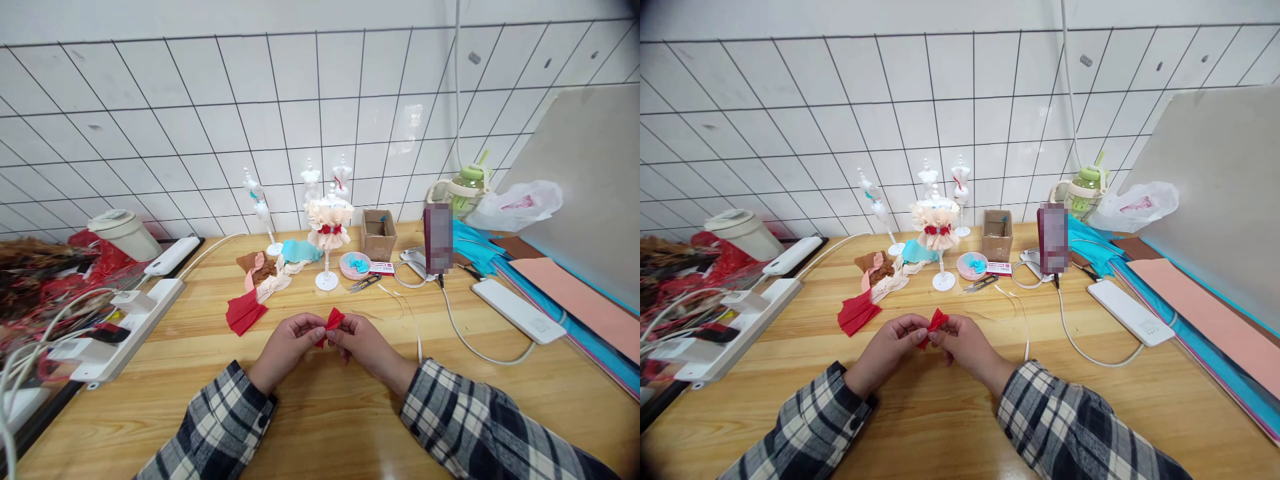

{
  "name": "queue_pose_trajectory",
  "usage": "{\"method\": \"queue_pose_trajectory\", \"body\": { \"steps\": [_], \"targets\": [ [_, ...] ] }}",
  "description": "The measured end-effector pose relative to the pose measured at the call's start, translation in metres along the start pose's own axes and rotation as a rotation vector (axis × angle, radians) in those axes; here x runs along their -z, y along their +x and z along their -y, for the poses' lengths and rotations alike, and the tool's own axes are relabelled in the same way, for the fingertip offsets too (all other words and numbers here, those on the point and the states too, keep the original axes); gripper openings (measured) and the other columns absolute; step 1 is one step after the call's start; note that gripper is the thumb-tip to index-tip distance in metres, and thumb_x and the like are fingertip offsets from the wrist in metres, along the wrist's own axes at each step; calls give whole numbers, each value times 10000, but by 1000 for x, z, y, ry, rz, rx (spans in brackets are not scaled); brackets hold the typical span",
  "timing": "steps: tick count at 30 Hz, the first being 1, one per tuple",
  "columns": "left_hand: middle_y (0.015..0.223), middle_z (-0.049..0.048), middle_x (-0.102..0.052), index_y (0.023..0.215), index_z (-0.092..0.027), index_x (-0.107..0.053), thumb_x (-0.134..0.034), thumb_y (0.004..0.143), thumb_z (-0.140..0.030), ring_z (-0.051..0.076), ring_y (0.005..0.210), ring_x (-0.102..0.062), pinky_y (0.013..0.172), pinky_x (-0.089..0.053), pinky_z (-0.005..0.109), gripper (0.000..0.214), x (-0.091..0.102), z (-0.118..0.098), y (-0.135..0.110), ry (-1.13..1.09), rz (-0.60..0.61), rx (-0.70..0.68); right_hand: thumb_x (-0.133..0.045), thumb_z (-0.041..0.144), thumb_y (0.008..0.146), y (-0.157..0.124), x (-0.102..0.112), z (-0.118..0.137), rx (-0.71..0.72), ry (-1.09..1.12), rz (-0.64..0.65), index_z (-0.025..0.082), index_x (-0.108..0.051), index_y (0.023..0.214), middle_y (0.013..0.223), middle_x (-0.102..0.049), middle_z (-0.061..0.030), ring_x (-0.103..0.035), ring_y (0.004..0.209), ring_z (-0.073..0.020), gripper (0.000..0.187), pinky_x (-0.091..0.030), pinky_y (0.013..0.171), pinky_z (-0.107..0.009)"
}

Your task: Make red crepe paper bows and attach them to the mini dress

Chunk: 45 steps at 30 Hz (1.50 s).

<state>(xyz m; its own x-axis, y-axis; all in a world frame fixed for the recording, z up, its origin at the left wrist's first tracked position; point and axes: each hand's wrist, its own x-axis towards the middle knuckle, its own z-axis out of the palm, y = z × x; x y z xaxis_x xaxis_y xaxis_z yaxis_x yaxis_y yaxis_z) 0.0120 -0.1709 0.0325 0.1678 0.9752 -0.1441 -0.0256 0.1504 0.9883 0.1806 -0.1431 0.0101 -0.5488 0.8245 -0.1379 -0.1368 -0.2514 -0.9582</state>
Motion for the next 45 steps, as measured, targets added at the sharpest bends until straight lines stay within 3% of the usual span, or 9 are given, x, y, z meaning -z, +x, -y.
{"method": "queue_pose_trajectory", "body": {
  "steps": [11,18,21,26,31,33,38,41,45],
  "targets": [
    [722,7,-657,808,-137,-675,-713,714,-327,113,651,-538,624,-418,218,215,-5,0,-2,-33,-29,29,-719,452,691,-2,2,0,-23,26,34,150,-639,837,642,-578,29,-450,440,-60,345,-419,387,-193],
    [711,7,-620,800,-148,-636,-660,757,-338,126,652,-530,615,-414,226,196,-7,-3,-2,190,-99,-84,-697,478,706,-1,0,1,-2,-7,3,150,-625,787,626,-561,36,-445,415,-54,345,-418,370,-189],
    [727,4,-608,808,-154,-615,-637,776,-340,124,662,-525,629,-418,228,190,-8,-4,-3,184,-43,-93,-726,457,677,-1,8,4,3,-21,81,155,-641,778,649,-581,30,-490,458,-64,329,-446,403,-191],
    [750,12,-593,795,-157,-625,-581,827,-335,129,694,-519,667,-420,238,186,-9,-9,-10,264,168,-137,-763,394,624,-1,32,10,-173,-169,308,152,-648,738,617,-619,22,-577,520,-107,292,-505,489,-233],
    [742,13,-588,776,-153,-628,-589,821,-337,128,688,-522,662,-423,240,194,-5,-14,-13,310,191,-158,-707,337,691,-1,44,12,-139,-417,306,165,-665,796,641,-632,17,-565,515,-99,206,-481,485,-213],
    [733,9,-593,781,-155,-615,-599,808,-350,128,673,-540,650,-437,243,197,-5,-13,-11,274,132,-127,-701,361,704,-2,42,14,-100,-449,304,167,-662,808,649,-620,16,-553,521,-98,224,-472,481,-211],
    [717,10,-632,805,-162,-613,-604,785,-359,151,670,-601,648,-471,262,198,-9,-5,-3,272,-183,-82,-711,396,698,-11,28,24,-77,-399,399,178,-638,838,726,-615,-3,-538,585,-107,269,-449,478,-196],
    [773,28,-669,829,-171,-639,-591,795,-350,160,668,-609,627,-471,261,189,-8,-2,-2,400,-252,-124,-680,407,723,-18,24,29,-9,-263,438,198,-598,960,933,-649,-49,-566,638,-114,327,-447,502,-199],
    [855,49,-683,867,-191,-671,-543,839,-304,191,782,-605,717,-453,297,172,0,-1,-2,755,-298,-270,-447,647,779,-21,33,38,79,52,320,192,-553,1022,809,-665,-66,-516,460,-109,527,-386,419,-217]
  ]
}}
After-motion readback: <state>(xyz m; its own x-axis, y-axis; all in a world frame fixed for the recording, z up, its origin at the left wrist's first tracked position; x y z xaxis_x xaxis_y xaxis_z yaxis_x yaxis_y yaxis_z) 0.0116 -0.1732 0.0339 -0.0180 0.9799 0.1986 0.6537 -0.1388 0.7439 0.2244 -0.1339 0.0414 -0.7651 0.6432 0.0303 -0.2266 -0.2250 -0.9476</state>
